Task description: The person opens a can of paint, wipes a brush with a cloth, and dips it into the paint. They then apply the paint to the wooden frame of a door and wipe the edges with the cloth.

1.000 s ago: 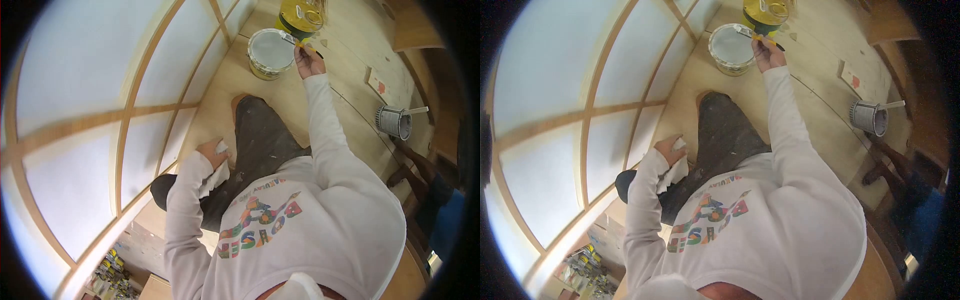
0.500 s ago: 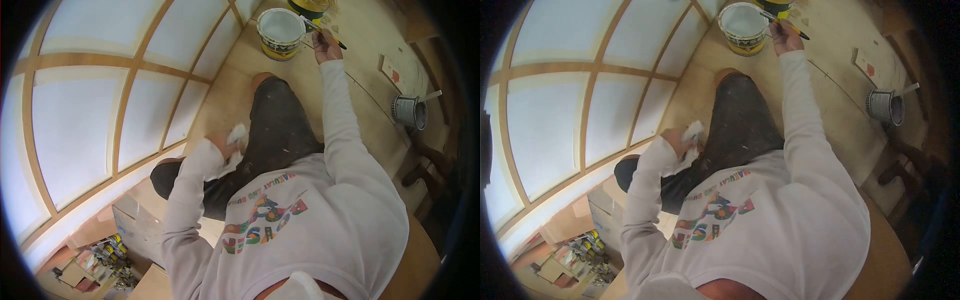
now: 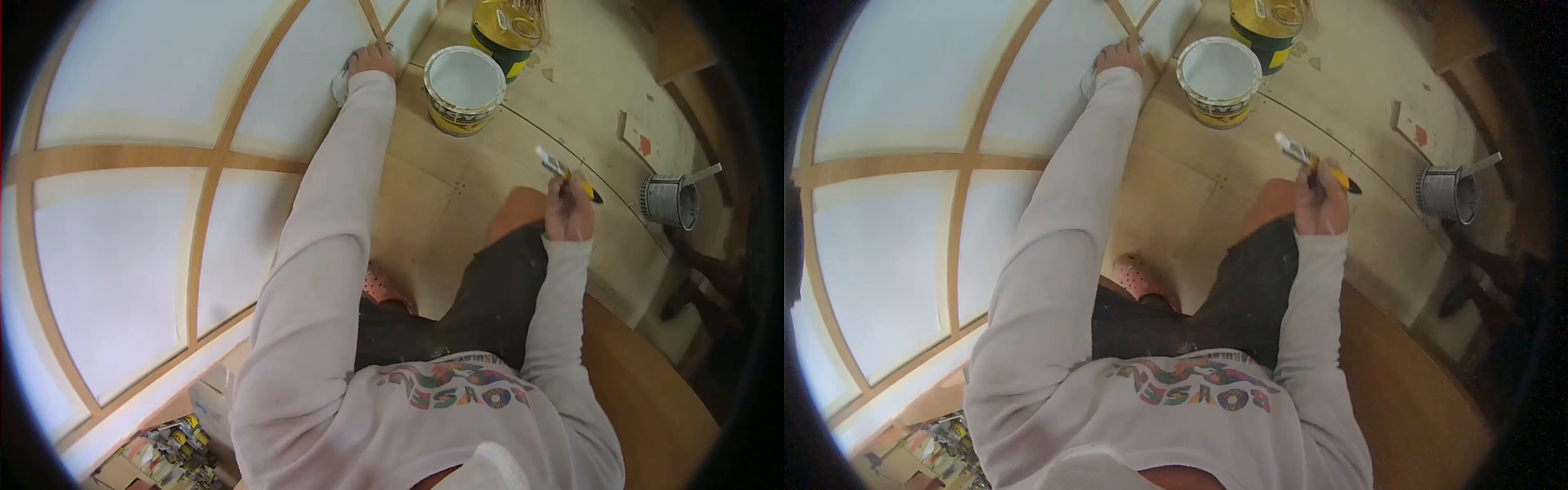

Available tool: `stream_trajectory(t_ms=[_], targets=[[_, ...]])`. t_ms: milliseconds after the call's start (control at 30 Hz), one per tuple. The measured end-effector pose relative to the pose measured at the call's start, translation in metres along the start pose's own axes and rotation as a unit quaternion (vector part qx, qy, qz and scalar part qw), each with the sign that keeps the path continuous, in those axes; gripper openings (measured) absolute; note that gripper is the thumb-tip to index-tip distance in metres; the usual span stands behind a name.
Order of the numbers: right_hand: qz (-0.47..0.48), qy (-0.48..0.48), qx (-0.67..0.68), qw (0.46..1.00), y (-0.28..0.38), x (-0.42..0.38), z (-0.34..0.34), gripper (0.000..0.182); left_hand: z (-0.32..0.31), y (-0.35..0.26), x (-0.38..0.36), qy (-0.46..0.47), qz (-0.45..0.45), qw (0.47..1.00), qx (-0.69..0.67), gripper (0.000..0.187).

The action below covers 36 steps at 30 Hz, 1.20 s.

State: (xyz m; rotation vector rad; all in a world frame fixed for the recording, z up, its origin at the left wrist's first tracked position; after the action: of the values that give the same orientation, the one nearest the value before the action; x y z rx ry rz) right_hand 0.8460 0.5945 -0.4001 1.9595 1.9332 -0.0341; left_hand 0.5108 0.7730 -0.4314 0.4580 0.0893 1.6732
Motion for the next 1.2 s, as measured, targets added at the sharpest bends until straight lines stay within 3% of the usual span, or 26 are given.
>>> stream_trajectory(t_ms=[100,167,233,300,333,367,400,500,533,567,600,667,700,733,767,833,867,933,967,1033,1067,1133,1167,1200], targets=[[-0.022,0.024,-0.048,0.998,0.008,-0.014,-0.01,0.01,-0.028,-0.006,-0.006,-0.012,-0.005,0.996,0.092,0.031],[0.022,0.0,-0.059,0.998,0.006,-0.008,-0.009,0.01,-0.04,0.005,-0.008,0.088,0.073,0.989,-0.094,0.034],[0.032,-0.01,-0.047,0.998,-0.002,0.0,-0.022,0.01,0.016,0.026,-0.045,0.176,0.044,0.981,-0.063,0.033],[0.044,-0.02,-0.015,0.999,-0.013,0.012,-0.029,0.01,0.046,0.039,-0.089,0.283,-0.138,0.934,0.17,0.03],[0.046,-0.018,-0.013,0.999,-0.019,0.02,-0.035,0.01,0.066,0.045,-0.104,0.396,-0.151,0.896,0.135,0.026],[0.059,-0.005,-0.009,0.998,-0.027,0.029,-0.043,0.01,0.093,0.049,-0.128,0.395,-0.156,0.898,0.114,0.028],[0.073,0.009,-0.005,0.997,-0.035,0.039,-0.051,0.01,0.119,0.055,-0.142,0.483,-0.27,0.827,0.097,0.022],[0.085,0.021,-0.021,0.996,-0.062,0.079,-0.068,0.01,0.183,0.047,-0.186,0.417,-0.379,0.826,-0.018,0.02],[0.082,0.03,-0.002,0.996,-0.07,0.091,-0.07,0.012,0.2,0.038,-0.188,0.448,-0.39,0.804,-0.038,0.026],[0.077,0.037,0.014,0.996,-0.078,0.099,-0.071,0.013,0.195,0.026,-0.204,0.426,-0.304,0.843,-0.122,0.023],[0.079,0.039,0.01,0.996,-0.086,0.103,-0.073,0.013,0.194,0.012,-0.204,0.515,-0.259,0.8,-0.167,0.024],[0.159,0.003,-0.08,0.984,-0.095,0.109,-0.078,0.017,0.161,-0.018,-0.242,0.512,-0.18,0.824,-0.165,0.03],[0.165,-0.001,-0.088,0.982,-0.1,0.112,-0.079,0.017,0.162,-0.011,-0.247,0.513,-0.187,0.82,-0.171,0.03],[0.227,0.016,-0.271,0.935,-0.105,0.113,-0.078,0.018,0.17,-0.001,-0.25,0.532,-0.234,0.792,-0.189,0.03],[0.276,0.031,-0.441,0.853,-0.111,0.113,-0.077,0.019,0.178,0.013,-0.25,0.548,-0.282,0.761,-0.202,0.031],[0.305,0.064,-0.65,0.693,-0.124,0.113,-0.076,0.014,0.183,0.037,-0.25,0.568,-0.38,0.699,-0.212,0.032],[0.307,0.053,-0.652,0.691,-0.134,0.111,-0.072,0.014,0.179,0.044,-0.259,0.57,-0.389,0.693,-0.209,0.032],[0.31,0.125,-0.732,0.594,-0.156,0.111,-0.069,0.014,0.176,0.052,-0.275,0.341,-0.382,0.848,-0.138,0.031],[0.304,0.125,-0.736,0.592,-0.161,0.112,-0.067,0.014,0.175,0.053,-0.279,0.347,-0.38,0.845,-0.142,0.031],[0.203,0.137,-0.818,0.52,-0.165,0.103,-0.069,0.014,0.184,0.058,-0.277,0.343,-0.373,0.852,-0.135,0.033],[0.197,0.132,-0.817,0.525,-0.164,0.096,-0.068,0.014,0.18,0.061,-0.283,0.349,-0.376,0.848,-0.132,0.033],[0.148,0.041,-0.722,0.675,-0.153,0.085,-0.061,0.023,0.175,0.07,-0.293,0.332,-0.357,0.842,-0.23,0.04],[0.241,0.144,-0.653,0.704,-0.143,0.084,-0.049,0.015,0.175,0.075,-0.297,0.334,-0.361,0.84,-0.229,0.04],[0.241,0.142,-0.654,0.703,-0.143,0.078,-0.04,0.015,0.178,0.082,-0.298,0.31,-0.368,0.843,-0.239,0.041]])
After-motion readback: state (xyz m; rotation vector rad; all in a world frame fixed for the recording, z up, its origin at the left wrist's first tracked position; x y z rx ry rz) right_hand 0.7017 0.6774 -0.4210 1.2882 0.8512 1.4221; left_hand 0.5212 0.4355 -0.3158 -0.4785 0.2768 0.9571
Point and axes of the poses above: each hand's wrist, its own x-axis towards the middle knuckle, its own z-axis out of the back of the hand, y = z × x, the point moved 1 cm from there along x, towards the middle knuckle, and after that the axes turned 10 degrees about x, right-handed, at the moved point
